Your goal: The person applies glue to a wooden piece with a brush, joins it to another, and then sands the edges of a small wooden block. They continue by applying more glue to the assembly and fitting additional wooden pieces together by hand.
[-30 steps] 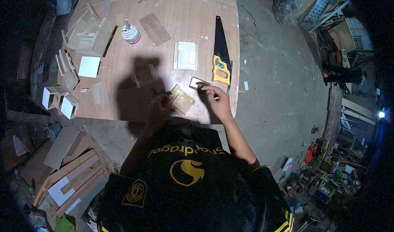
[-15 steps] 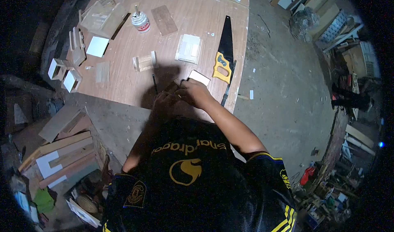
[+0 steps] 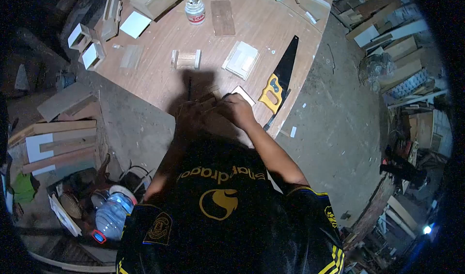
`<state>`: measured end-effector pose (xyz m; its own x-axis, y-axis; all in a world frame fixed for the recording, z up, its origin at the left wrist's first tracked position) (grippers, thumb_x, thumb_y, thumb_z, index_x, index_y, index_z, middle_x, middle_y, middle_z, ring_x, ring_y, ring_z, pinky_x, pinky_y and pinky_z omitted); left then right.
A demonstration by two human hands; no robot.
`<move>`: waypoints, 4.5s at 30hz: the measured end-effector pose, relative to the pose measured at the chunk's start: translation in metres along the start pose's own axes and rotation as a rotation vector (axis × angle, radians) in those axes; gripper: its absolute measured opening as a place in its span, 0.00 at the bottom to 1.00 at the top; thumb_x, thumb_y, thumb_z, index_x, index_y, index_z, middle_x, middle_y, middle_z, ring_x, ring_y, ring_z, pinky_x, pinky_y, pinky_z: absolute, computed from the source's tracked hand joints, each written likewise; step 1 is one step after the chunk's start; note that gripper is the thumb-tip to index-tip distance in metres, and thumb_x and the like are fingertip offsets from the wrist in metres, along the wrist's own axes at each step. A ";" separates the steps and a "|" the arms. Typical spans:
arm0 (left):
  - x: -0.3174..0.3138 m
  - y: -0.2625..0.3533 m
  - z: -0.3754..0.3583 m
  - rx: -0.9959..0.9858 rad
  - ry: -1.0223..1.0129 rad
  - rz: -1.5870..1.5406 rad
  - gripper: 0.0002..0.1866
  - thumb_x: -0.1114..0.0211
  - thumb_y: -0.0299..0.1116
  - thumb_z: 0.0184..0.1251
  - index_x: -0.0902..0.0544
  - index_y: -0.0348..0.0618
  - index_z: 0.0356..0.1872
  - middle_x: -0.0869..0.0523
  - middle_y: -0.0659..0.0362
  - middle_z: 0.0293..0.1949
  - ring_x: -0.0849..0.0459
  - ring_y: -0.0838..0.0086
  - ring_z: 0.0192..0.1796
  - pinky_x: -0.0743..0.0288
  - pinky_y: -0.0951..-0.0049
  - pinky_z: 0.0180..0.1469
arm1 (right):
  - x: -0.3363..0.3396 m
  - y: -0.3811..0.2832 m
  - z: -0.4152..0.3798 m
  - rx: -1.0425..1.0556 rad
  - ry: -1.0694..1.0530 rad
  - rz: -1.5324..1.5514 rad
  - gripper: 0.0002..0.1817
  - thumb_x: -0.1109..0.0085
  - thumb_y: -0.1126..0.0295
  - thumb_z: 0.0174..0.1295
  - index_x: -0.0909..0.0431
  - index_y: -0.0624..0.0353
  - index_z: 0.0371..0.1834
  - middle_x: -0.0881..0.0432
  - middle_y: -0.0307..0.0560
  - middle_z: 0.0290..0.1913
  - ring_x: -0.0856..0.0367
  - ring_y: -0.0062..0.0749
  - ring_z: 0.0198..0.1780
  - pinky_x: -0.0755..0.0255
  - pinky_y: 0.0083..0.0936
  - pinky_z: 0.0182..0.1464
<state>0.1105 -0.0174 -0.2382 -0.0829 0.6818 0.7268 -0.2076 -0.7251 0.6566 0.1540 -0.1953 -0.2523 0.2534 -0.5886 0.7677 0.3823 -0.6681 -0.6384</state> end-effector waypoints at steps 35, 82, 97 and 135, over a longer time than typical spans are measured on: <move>-0.063 -0.050 -0.030 0.162 -0.030 0.087 0.15 0.31 0.40 0.56 0.16 0.52 0.45 0.26 0.50 0.56 0.27 0.51 0.57 0.30 0.53 0.58 | -0.050 0.046 -0.003 0.010 -0.067 -0.080 0.25 0.41 0.56 0.61 0.28 0.37 0.64 0.24 0.49 0.57 0.26 0.52 0.56 0.30 0.43 0.59; -0.058 -0.037 -0.016 0.067 -0.002 0.112 0.16 0.33 0.32 0.54 0.17 0.44 0.46 0.28 0.43 0.54 0.23 0.48 0.53 0.26 0.53 0.52 | -0.040 0.028 0.006 0.105 0.010 -0.183 0.12 0.33 0.59 0.55 0.15 0.41 0.42 0.22 0.44 0.51 0.26 0.48 0.55 0.26 0.40 0.54; -0.053 -0.036 -0.018 0.110 0.047 0.129 0.19 0.34 0.35 0.54 0.18 0.42 0.48 0.27 0.40 0.54 0.23 0.46 0.53 0.26 0.52 0.53 | -0.035 0.016 0.012 0.204 -0.008 -0.244 0.12 0.33 0.60 0.55 0.16 0.43 0.42 0.22 0.45 0.47 0.24 0.43 0.53 0.28 0.40 0.53; -0.056 -0.033 -0.018 0.103 0.028 0.122 0.14 0.36 0.35 0.56 0.16 0.46 0.44 0.26 0.41 0.55 0.25 0.46 0.55 0.28 0.50 0.55 | -0.023 -0.002 0.019 0.234 0.006 -0.284 0.09 0.34 0.59 0.56 0.15 0.43 0.39 0.23 0.45 0.45 0.26 0.43 0.50 0.30 0.39 0.54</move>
<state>0.1048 -0.0295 -0.3043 -0.1287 0.5894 0.7975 -0.0929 -0.8078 0.5820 0.1642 -0.1726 -0.2676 0.1029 -0.3981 0.9116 0.6293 -0.6836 -0.3696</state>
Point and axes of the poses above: each hand's wrist, its own z-axis towards the middle knuckle, its own x-axis out of the back of the hand, y = z × x, the point moved 7 cm from there along z, towards the middle knuckle
